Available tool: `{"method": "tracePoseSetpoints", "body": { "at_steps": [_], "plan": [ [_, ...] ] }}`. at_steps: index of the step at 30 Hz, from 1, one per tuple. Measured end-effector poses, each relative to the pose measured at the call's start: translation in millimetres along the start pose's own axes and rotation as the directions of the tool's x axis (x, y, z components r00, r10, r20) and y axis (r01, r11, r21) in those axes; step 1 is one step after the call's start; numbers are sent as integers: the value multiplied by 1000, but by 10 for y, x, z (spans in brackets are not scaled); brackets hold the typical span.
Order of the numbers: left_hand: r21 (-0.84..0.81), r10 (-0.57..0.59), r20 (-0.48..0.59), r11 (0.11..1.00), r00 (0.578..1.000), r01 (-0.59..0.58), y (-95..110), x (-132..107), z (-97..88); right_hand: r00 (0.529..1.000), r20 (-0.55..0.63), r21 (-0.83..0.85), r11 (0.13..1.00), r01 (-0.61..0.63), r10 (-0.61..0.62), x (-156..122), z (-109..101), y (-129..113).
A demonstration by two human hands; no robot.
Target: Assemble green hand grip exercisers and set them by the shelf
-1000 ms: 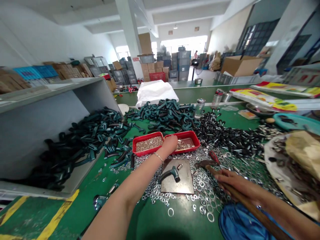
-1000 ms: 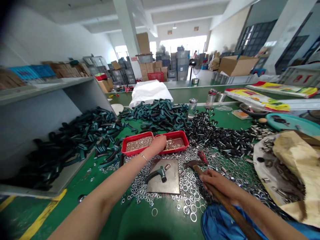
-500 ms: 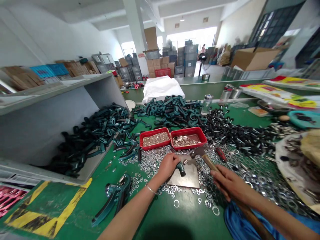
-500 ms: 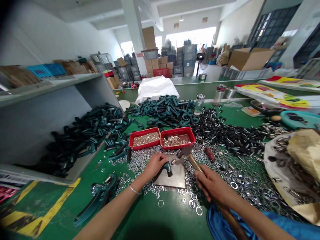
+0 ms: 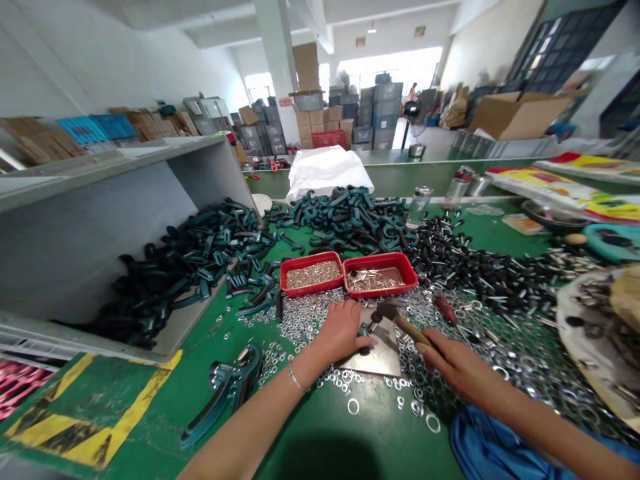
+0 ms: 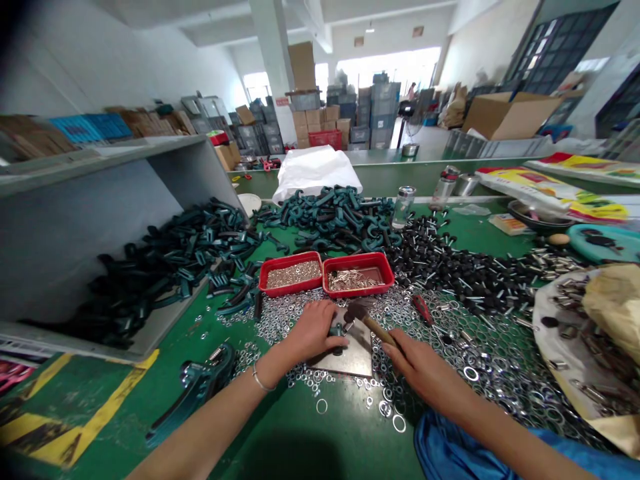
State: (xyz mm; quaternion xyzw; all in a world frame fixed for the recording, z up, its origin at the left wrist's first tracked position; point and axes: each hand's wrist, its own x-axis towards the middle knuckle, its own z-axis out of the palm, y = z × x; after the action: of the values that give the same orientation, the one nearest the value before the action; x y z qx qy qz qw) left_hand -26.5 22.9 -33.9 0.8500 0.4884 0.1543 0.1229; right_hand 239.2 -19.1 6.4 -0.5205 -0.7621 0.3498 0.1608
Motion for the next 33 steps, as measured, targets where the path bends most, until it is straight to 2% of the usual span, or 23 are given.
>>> {"method": "tracePoseSetpoints", "body": {
  "at_steps": [3,5,8,11,13,14,15,17,19,21,23,24,26,27,28,30,33],
  "plan": [
    [-122,-138,-10,983,990,136,70,-149,69,994,-105,-8,1000,8,-9,-27,13,-170],
    [-191,-187,21,963,982,188,90,-211,114,993,-119,-40,999,-5,0,6,88,-198],
    [-237,-199,65,949,978,209,73,-202,139,998,-34,-56,997,-51,49,110,230,-88],
    [-251,-193,58,947,980,201,65,-164,133,984,64,93,981,-172,167,178,262,105],
    [-260,-223,34,939,974,224,122,-192,129,975,17,70,973,-222,221,187,216,237],
    [-264,-246,28,933,969,245,174,-226,125,980,-66,-7,982,-189,188,193,191,300],
    [-270,-265,24,927,964,262,237,-269,118,981,-168,-114,987,-115,95,207,175,359],
    [-286,-257,12,925,966,250,355,-365,78,933,-310,-327,942,73,-181,277,192,444],
    [-286,-203,-32,940,979,185,374,-454,-32,882,-279,-415,876,247,-380,403,283,462],
    [-231,-172,-85,962,981,149,202,-531,-243,874,-151,-390,840,377,-462,567,413,414],
    [-120,-239,-125,967,963,225,-179,-597,-540,879,-28,-357,826,436,-476,738,521,344],
    [-57,-308,-140,951,941,303,-421,-625,-698,886,17,-353,826,439,-464,815,553,316],
    [34,-523,-130,847,842,531,-915,-669,-966,902,84,-346,837,425,-423,929,568,284],
    [44,-578,-121,809,807,587,-1129,-680,-1051,909,104,-327,850,414,-403,962,556,276],
    [45,-620,-105,778,778,626,-1303,-680,-1092,918,110,-297,869,396,-380,978,537,267],
    [14,-659,-71,750,748,662,-1514,-636,-1050,946,83,-207,923,323,-312,969,490,226],
    [-82,-705,-41,708,708,701,-1585,-476,-856,985,-4,-49,984,173,-173,897,430,70]
  ]
}}
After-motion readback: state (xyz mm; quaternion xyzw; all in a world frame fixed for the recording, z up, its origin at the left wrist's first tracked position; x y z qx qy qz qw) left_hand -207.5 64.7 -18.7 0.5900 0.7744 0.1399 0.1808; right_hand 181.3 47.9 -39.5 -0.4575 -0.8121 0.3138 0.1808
